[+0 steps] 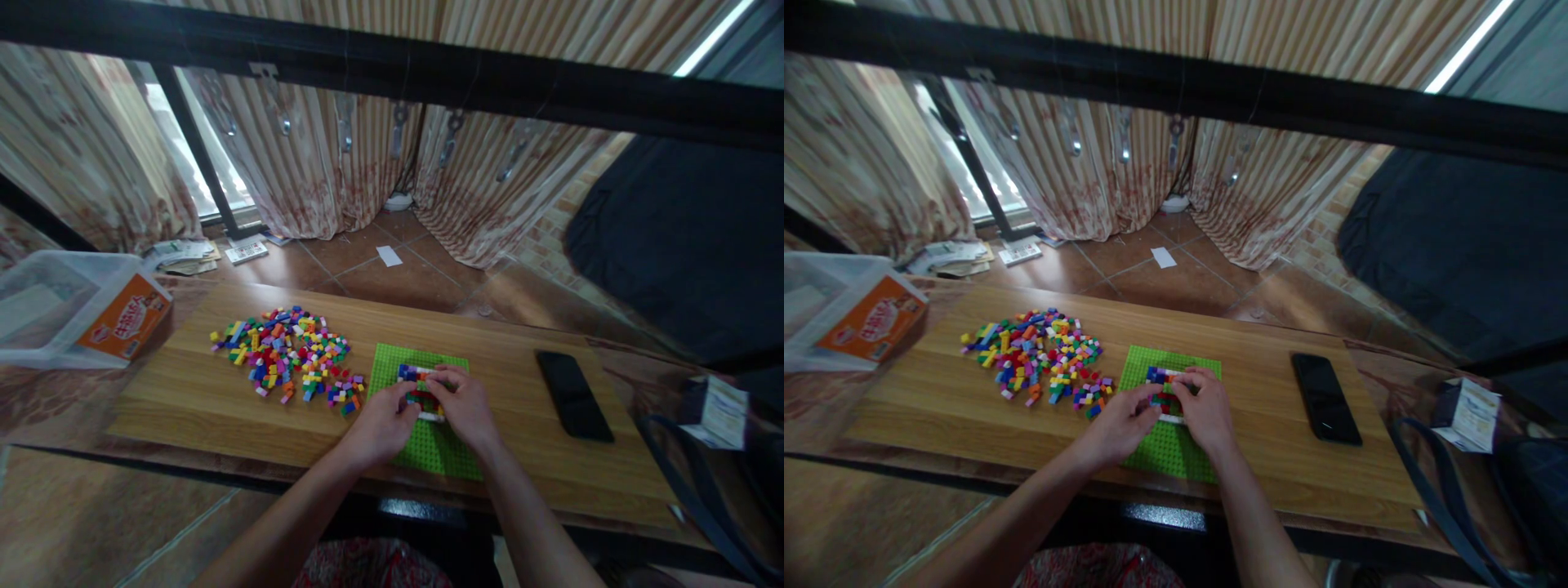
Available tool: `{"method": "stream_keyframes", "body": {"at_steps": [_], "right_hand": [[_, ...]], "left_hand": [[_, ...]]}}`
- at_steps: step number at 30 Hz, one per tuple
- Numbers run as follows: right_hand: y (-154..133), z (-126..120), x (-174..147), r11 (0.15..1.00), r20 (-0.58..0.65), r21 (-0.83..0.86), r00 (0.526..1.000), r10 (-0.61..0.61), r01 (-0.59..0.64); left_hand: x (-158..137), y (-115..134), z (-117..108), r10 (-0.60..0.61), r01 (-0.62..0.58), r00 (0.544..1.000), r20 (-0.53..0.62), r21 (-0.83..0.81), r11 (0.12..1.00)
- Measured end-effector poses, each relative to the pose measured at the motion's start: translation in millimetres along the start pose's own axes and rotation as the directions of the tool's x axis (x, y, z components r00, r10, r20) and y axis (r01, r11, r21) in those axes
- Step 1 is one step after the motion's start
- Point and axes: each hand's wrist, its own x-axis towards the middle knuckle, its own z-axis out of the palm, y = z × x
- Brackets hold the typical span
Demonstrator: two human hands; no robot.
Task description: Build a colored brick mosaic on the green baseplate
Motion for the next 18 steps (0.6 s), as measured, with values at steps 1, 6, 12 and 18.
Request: {"method": "stream_keyframes", "body": {"at_steps": [1,6,12,18], "right_hand": [[-0.3,0.2,0.8,1.000,-0.004,-0.004,1.000,0.011,-0.011],[-1.2,2.0,4.6,0.997,-0.007,-0.005,0.997,0.080,-0.080],[-2.1,2.1,8.7,0.994,0.016,-0.062,0.996,0.087,-0.085],[0.6,-1.9,2.6,0.998,0.047,-0.035,0.998,-0.049,0.050]], "left_hand": [[0.1,0.6,-0.2,0.000,0.000,1.000,0.001,0.006,1.000],[2.2,3.3,-1.3,-0.042,0.041,0.999,0.011,0.045,0.998],[3.2,7.1,-1.3,-0.059,0.059,0.998,0.005,0.094,0.994],[4.9,7.7,-1.0,-0.029,0.029,1.000,0.004,0.043,0.999]]}}
